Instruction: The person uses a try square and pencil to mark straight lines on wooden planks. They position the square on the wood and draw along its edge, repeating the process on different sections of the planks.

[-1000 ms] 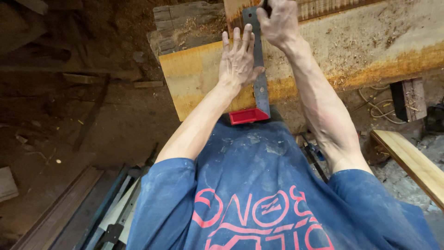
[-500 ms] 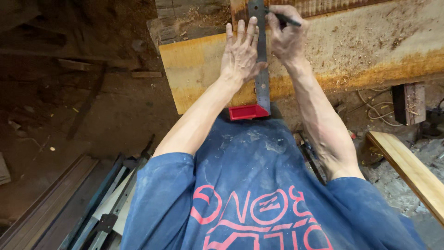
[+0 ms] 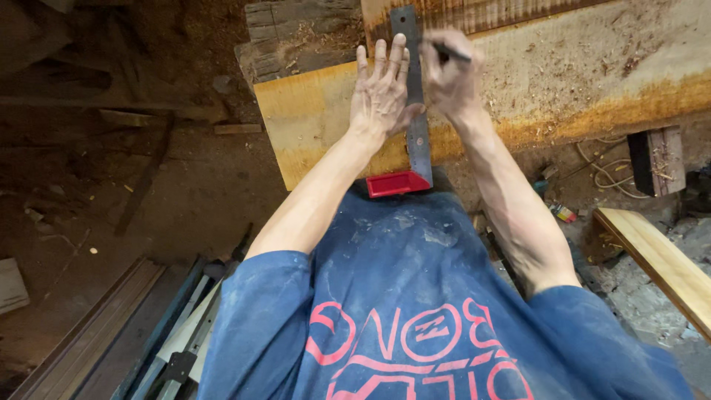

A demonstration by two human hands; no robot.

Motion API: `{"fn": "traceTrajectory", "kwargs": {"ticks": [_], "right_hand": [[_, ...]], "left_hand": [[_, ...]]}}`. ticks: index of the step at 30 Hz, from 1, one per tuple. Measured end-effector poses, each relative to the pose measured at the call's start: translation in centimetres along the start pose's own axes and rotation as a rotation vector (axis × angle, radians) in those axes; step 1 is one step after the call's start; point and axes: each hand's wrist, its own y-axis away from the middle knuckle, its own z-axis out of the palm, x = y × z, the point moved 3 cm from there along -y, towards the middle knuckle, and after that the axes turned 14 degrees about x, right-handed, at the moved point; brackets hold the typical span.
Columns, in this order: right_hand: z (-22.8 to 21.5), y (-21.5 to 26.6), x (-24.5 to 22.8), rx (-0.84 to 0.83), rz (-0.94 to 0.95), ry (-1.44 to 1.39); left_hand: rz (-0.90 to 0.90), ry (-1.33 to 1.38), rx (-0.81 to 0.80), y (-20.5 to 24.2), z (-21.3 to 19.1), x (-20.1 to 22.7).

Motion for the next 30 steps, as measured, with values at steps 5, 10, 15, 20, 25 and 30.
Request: {"fn": "traceTrajectory", "kwargs": {"ticks": [5, 10, 15, 20, 25, 30], "right_hand": [[-1.5, 2.1, -0.7, -0.025, 0.147, -0.026], [-0.4, 0.9, -0.8, 0.022, 0.047, 0.003], [-2.3, 2.8, -2.3, -0.072, 0.064, 0.071], [-2.2, 1.0, -2.1, -0.237, 0.100, 0.171], [1.7, -4.4, 0.0, -0.161, 0.069, 0.127], [1.5, -5.0, 0.8, 0.000, 0.020, 0.023]], "left_hand": [[-0.001, -0.010, 0.025, 0.2, 0.0, 0.1], [0.009, -0.003, -0.002, 0.2, 0.0, -0.1], [-0.001, -0.014, -0.010, 0.2, -0.1, 0.1], [0.000, 0.006, -0.036, -0.2, -0.5, 0.1], [-0.008, 0.005, -0.040, 0.2, -0.7, 0.1], [-0.021, 0.023, -0.019, 0.2, -0.9, 0.3]]}}
